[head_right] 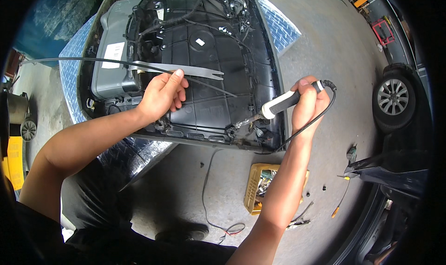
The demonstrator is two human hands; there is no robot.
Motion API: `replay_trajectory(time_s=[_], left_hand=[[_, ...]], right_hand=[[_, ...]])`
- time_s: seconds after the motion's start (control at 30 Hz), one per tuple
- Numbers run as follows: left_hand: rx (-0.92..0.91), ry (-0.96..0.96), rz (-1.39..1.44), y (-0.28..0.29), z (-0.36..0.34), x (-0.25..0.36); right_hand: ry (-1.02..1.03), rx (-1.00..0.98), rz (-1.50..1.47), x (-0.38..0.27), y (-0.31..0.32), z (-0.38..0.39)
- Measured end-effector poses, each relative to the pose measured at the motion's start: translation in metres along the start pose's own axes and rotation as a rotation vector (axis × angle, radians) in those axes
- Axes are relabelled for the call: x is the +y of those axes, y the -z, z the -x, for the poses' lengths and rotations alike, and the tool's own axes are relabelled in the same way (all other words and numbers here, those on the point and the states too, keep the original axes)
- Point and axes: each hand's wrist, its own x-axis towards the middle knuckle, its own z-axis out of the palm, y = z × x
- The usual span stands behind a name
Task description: The person uses a soldering iron and a metal tool to work on the interior of a car dashboard assembly. They repeatedly apply heat to specific areas while manipulating the plastic with the metal tool, likely to soften or reshape the material.
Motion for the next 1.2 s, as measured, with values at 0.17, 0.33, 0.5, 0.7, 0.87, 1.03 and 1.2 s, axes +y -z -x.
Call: replay_trajectory(time_s=[0.17, 0.33, 0.5, 0.7, 0.87, 1.03, 1.2], left_hand=[[-0.01, 0.004, -0.01, 0.0, -0.001, -0.001], [-0.023, 0.001, -0.02, 0.0, 0.0, 0.0], [-0.015, 0.003, -0.019, 0.001, 0.0, -0.002], [-0.024, -0.005, -0.032, 0.001, -0.001, -0.001], [-0.018, -0.004, -0.029, 0.001, -0.002, -0.002], [-0.013, -0.003, -0.033, 0.0, -0.001, -0.001], [-0.008, -0.002, -0.035, 0.0, -0.002, 0.0]], right_hand=[[0.006, -0.035, 0.007, -0.006, -0.008, 0.001], [0.013, -0.067, 0.013, -0.008, -0.01, 0.0], [0.028, -0.016, 0.038, -0.01, -0.013, -0.002], [0.006, -0.025, 0.078, -0.009, -0.012, -0.002], [0.01, 0.01, 0.064, -0.004, -0.01, -0.004], [-0.023, 0.005, 0.079, -0.003, -0.01, -0.004], [-0.018, 0.018, 0.069, -0.003, -0.008, -0.004]])
